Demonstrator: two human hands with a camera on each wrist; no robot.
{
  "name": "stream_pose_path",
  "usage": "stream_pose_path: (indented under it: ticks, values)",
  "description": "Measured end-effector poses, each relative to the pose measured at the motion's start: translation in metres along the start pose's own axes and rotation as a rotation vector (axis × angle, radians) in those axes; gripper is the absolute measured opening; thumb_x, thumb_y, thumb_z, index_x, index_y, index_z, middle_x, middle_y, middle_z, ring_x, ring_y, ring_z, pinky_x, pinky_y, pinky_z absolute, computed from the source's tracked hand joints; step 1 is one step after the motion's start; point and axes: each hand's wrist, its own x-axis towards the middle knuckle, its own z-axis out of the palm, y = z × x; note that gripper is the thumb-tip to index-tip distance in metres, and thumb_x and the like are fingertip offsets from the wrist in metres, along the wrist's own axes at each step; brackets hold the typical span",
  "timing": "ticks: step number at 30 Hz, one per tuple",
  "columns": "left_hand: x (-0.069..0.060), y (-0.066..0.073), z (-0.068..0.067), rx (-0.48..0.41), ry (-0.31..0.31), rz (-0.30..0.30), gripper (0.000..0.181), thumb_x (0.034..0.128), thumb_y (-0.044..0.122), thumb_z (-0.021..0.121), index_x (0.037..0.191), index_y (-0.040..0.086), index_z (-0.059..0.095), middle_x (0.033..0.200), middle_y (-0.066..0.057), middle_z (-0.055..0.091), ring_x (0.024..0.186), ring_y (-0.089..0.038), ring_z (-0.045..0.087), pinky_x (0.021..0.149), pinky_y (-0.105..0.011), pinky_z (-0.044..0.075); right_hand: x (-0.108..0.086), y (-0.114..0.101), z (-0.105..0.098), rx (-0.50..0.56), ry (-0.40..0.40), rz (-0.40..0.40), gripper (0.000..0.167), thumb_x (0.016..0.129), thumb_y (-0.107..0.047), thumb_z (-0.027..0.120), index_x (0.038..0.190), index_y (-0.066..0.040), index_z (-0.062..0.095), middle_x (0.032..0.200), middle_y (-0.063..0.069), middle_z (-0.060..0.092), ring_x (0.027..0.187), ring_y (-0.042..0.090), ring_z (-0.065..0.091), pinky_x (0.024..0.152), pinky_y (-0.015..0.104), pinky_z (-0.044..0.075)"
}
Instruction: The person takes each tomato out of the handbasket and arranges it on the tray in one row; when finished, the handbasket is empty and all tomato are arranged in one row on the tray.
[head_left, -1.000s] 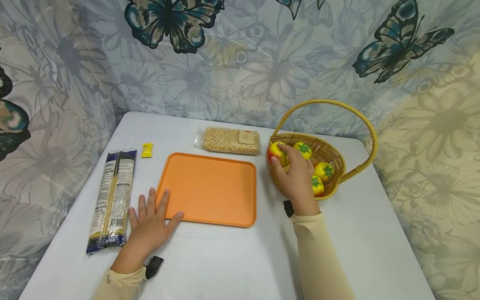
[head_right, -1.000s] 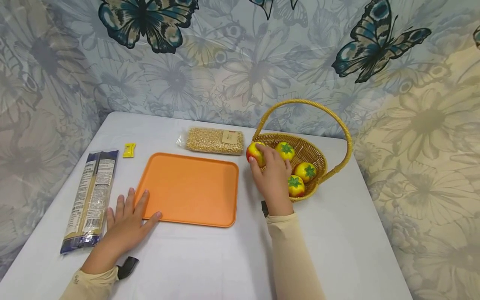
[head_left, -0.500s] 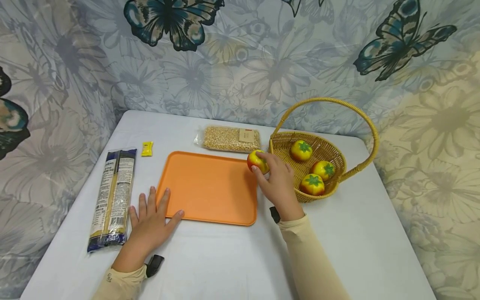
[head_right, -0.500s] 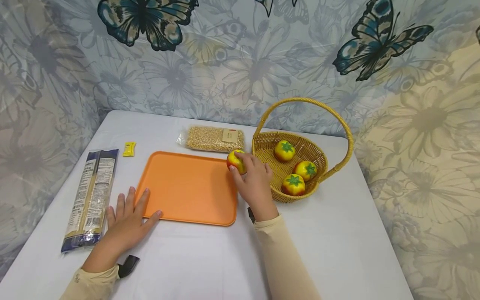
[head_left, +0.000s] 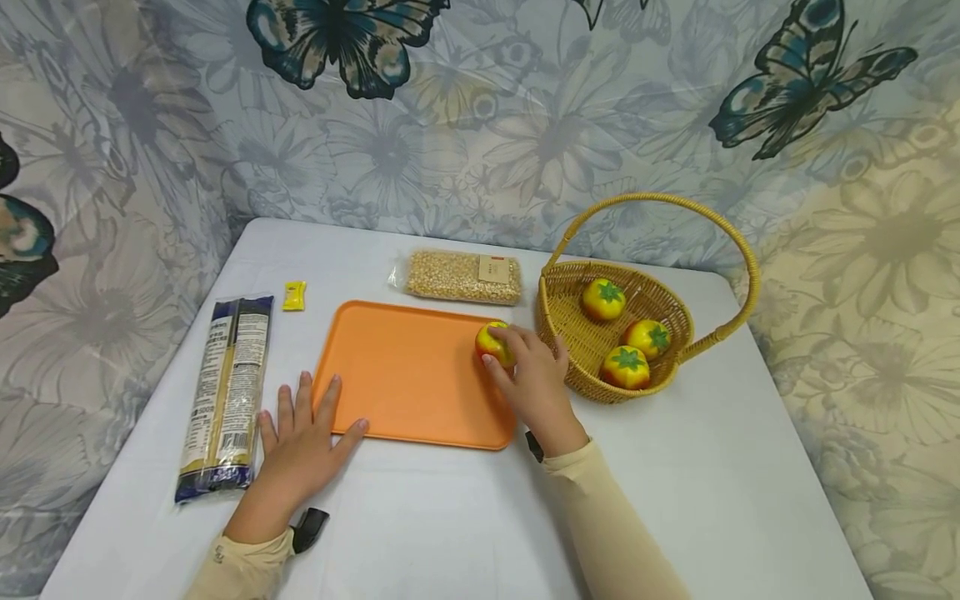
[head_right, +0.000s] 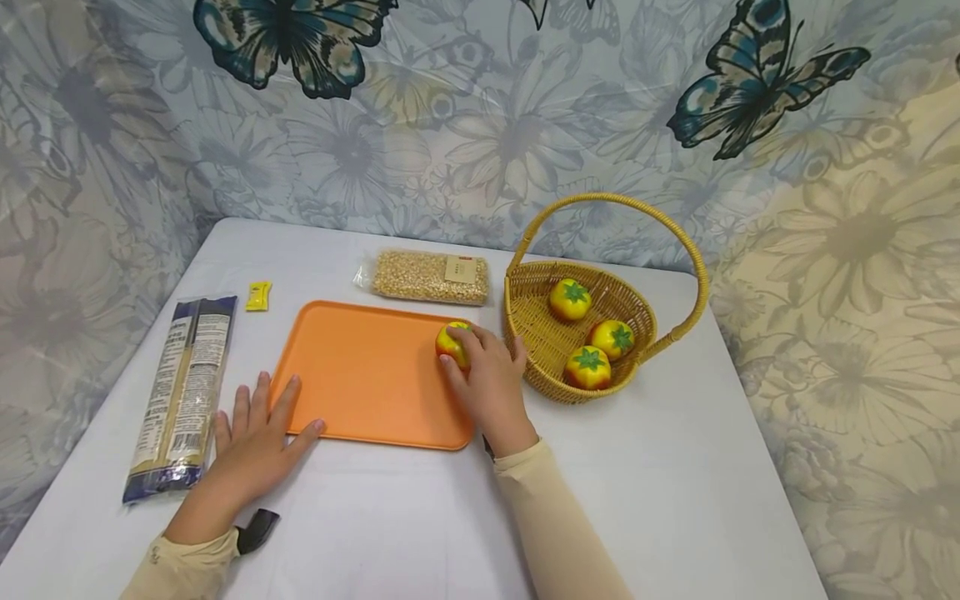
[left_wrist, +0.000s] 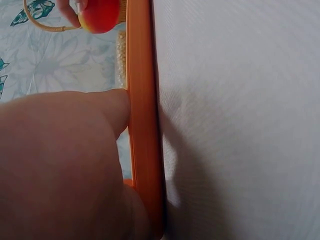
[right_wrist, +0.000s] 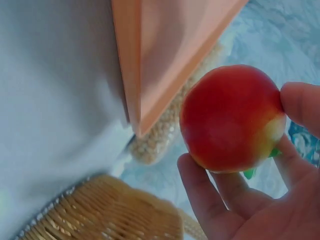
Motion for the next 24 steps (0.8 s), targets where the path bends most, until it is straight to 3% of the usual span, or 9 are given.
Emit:
stream_pose_path:
  ticks: [8,14,24]
  values:
    - [0.000,0.000,0.000,-0.024,0.012,0.004,0.093,0.1050,0.067,0.047,0.171,0.011,0.015,0.172,-0.029,-0.014,0.153,-0.055,-0.023,0.110,-0.076,-0.023,-0.007,-0.003,0.012,0.001,-0.025,-0.022,0.040,0.100,-0.030,0.077,0.137,-0.017,0.068,0.142,0.014,0.064,0.133,0.035,0.058,0.112,0.075,0.025]
    - [0.002,-0.003,0.003,-0.014,0.017,0.013,0.093,0.1048,0.070,0.044,0.171,0.012,0.013,0.172,-0.029,-0.015,0.153,-0.056,-0.023,0.110,-0.076,-0.022,-0.012,-0.002,0.016,0.058,-0.046,-0.031,0.038,0.101,-0.023,0.077,0.137,-0.014,0.068,0.146,0.023,0.057,0.132,0.047,0.054,0.111,0.063,0.039]
    - [0.001,-0.001,0.001,-0.001,-0.009,-0.002,0.094,0.1055,0.068,0.045,0.171,0.011,0.012,0.171,-0.030,-0.015,0.152,-0.057,-0.023,0.109,-0.077,-0.022,-0.016,0.001,0.022,0.135,-0.046,-0.028,0.038,0.099,-0.017,0.079,0.135,-0.012,0.068,0.146,0.024,0.053,0.131,0.050,0.051,0.112,0.058,0.041]
